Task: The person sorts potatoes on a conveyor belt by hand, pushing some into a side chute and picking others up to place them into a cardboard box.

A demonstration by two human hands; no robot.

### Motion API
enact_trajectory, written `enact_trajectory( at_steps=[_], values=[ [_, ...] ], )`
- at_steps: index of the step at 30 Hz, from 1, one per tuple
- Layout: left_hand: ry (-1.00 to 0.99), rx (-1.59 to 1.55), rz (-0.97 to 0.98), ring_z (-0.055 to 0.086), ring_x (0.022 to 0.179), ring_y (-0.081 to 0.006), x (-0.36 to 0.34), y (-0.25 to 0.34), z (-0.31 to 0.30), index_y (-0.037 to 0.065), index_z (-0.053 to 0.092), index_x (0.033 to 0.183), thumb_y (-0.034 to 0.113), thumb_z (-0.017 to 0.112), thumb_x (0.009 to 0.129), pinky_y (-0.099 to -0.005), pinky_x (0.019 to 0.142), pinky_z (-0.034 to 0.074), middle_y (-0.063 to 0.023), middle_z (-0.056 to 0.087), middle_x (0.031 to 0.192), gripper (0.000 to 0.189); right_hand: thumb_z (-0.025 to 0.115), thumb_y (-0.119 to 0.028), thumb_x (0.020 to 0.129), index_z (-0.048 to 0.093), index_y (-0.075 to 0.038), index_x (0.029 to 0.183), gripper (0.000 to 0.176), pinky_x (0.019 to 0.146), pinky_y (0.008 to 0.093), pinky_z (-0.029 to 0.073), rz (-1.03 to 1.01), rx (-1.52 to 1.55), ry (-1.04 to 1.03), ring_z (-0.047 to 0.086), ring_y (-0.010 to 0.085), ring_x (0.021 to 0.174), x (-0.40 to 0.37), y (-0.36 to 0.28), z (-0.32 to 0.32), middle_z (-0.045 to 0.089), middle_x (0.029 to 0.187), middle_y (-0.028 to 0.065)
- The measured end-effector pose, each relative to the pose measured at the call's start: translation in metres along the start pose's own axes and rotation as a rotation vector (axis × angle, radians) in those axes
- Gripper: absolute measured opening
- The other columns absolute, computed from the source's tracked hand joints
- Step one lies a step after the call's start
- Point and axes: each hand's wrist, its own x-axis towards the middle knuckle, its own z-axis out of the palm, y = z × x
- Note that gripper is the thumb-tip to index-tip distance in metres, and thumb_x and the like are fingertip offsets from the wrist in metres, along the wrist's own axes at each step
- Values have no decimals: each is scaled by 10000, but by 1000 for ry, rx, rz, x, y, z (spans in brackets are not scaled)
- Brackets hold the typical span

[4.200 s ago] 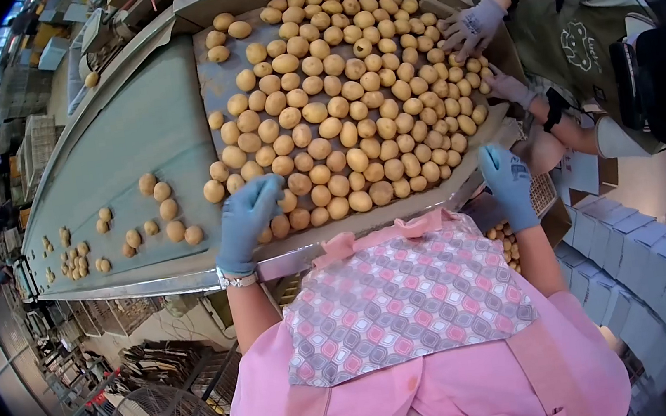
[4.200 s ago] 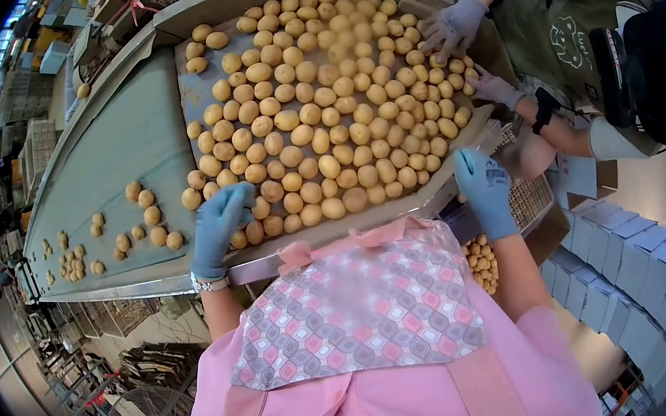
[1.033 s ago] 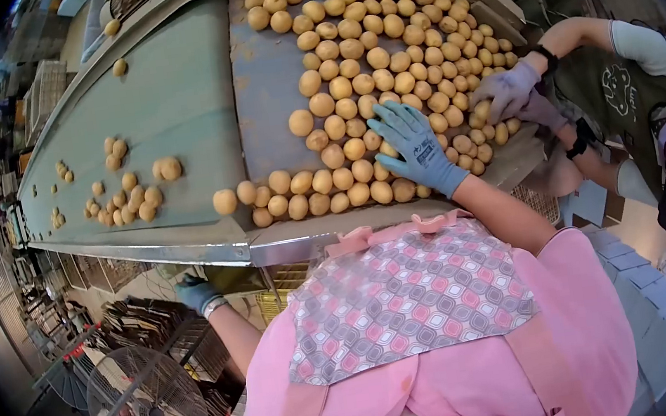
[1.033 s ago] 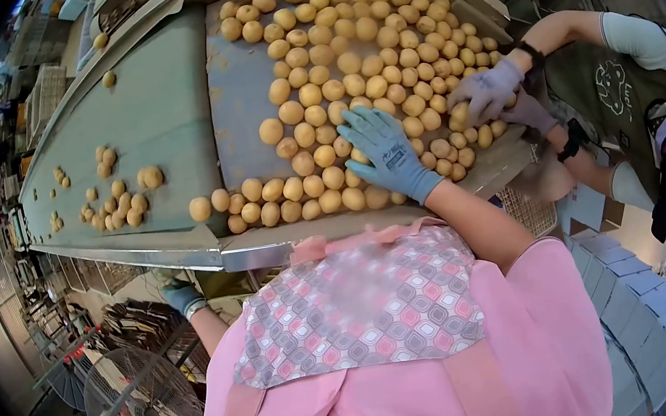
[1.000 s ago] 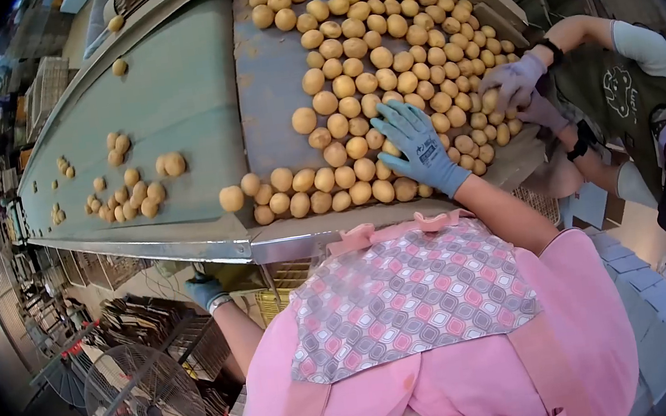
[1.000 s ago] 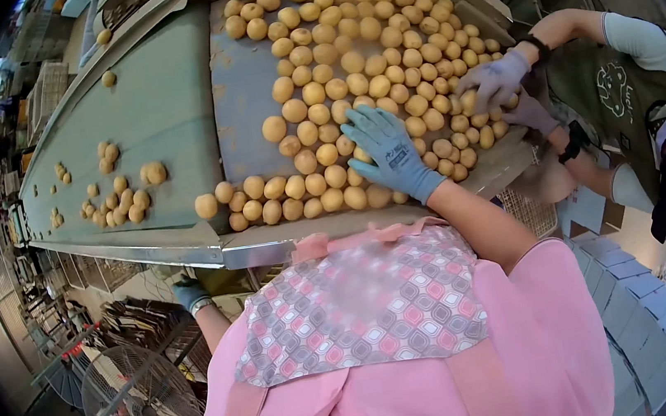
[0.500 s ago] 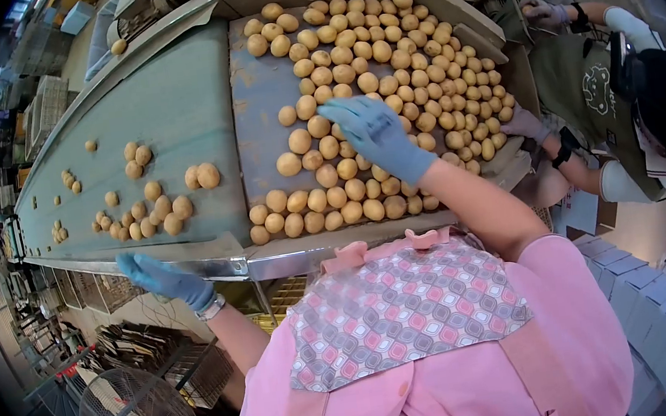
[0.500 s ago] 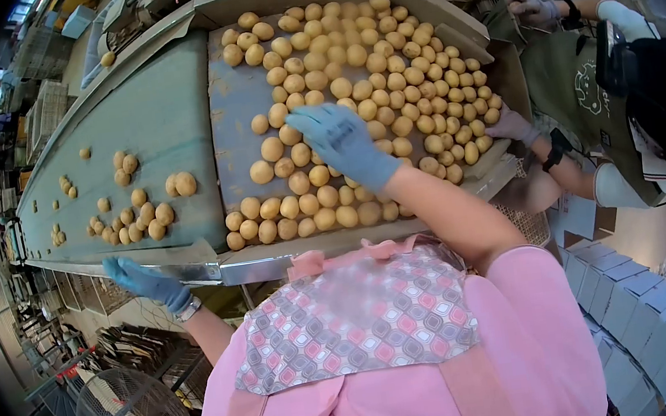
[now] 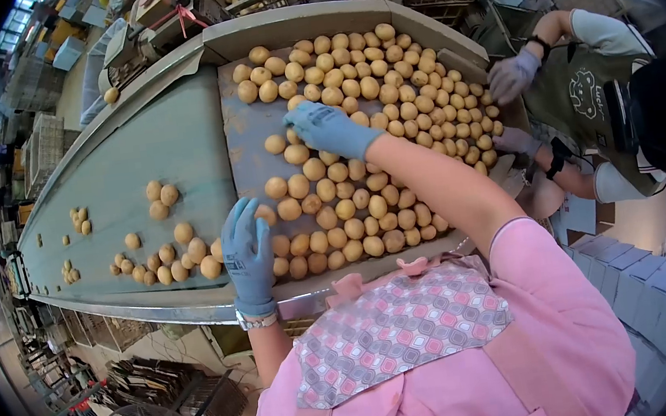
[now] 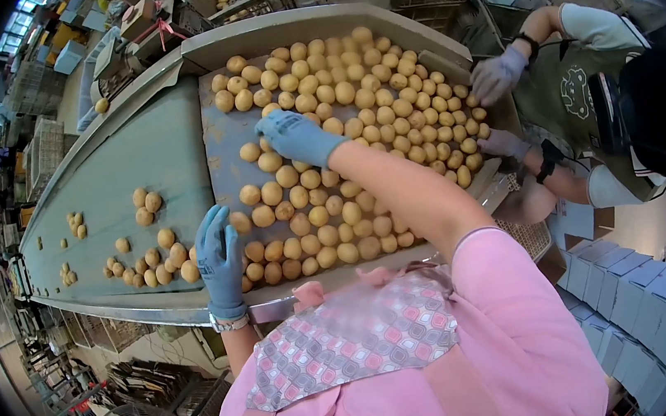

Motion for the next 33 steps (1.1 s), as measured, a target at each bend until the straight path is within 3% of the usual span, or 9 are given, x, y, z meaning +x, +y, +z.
enact_trajectory(
  at_steps=[7,9,15,20,24,26,28,30,33],
  values=[
    [-12,-72,-57,666,1254,-351,5,-7,-6,-4,714,1320,80,658,1045,-439,1080,538,-178,707,1368,292,589,-216,1079,690,-115,1353,309,946,427,594,-150,357,-168,708,324,1104,-39,0,-16,707,1231,132],
    [-44,-45,-25,681,1219,-341,5,-8,-5,-9,716,1307,74,664,1040,-437,1061,547,-173,719,1341,284,598,-215,1073,680,-127,1365,316,938,425,594,-233,109,-130,701,320,1113,-46,-12,3,683,1261,125],
    [-1,-139,-132,717,1140,-329,6,4,-6,-10,720,1331,95,669,1035,-422,1018,565,-158,758,1268,318,720,-273,1021,708,-127,1387,394,1014,380,548,66,426,71,680,265,1143,-65,-50,9,700,1214,108],
    [-574,-417,-415,738,952,-195,5,17,-16,12,719,1373,132,712,1015,-352,890,583,-125,793,1114,379,731,-387,992,768,-123,1305,412,933,339,593,314,640,-488,743,199,959,-67,-13,-102,770,1107,123],
    [-766,-336,-426,744,1104,-273,-3,11,-11,41,697,1417,211,767,992,-385,969,575,-153,764,1268,463,599,-330,1115,633,-84,1470,433,1041,310,552,209,1339,423,667,169,1171,-34,66,-174,679,1315,79],
    [-537,-278,-298,714,1223,-309,0,10,-8,47,679,1442,221,775,985,-407,1045,555,-167,732,1352,498,585,-348,1138,585,-68,1526,479,1082,309,544,245,1248,540,642,164,1239,-35,110,-122,658,1374,76],
    [-294,-74,3,507,1490,-389,11,15,-11,37,652,1469,142,739,983,-482,1211,434,-214,557,1568,505,618,-214,1121,582,-59,1520,430,1052,360,563,63,578,349,656,183,1227,-81,53,-93,630,1362,96],
    [-151,71,115,497,1490,-411,19,8,-11,32,649,1464,103,723,971,-515,1215,425,-218,530,1593,503,662,-264,1084,557,-99,1552,507,1129,421,521,-140,310,-7,608,227,1350,-140,-10,-60,600,1491,99],
    [-68,-92,18,506,1479,-405,16,2,-8,30,664,1439,81,717,959,-513,1210,429,-208,546,1579,486,615,-372,1091,499,-253,1641,575,1277,501,384,-821,-333,-263,485,279,1532,-186,-41,7,464,1711,24]
  ],
)
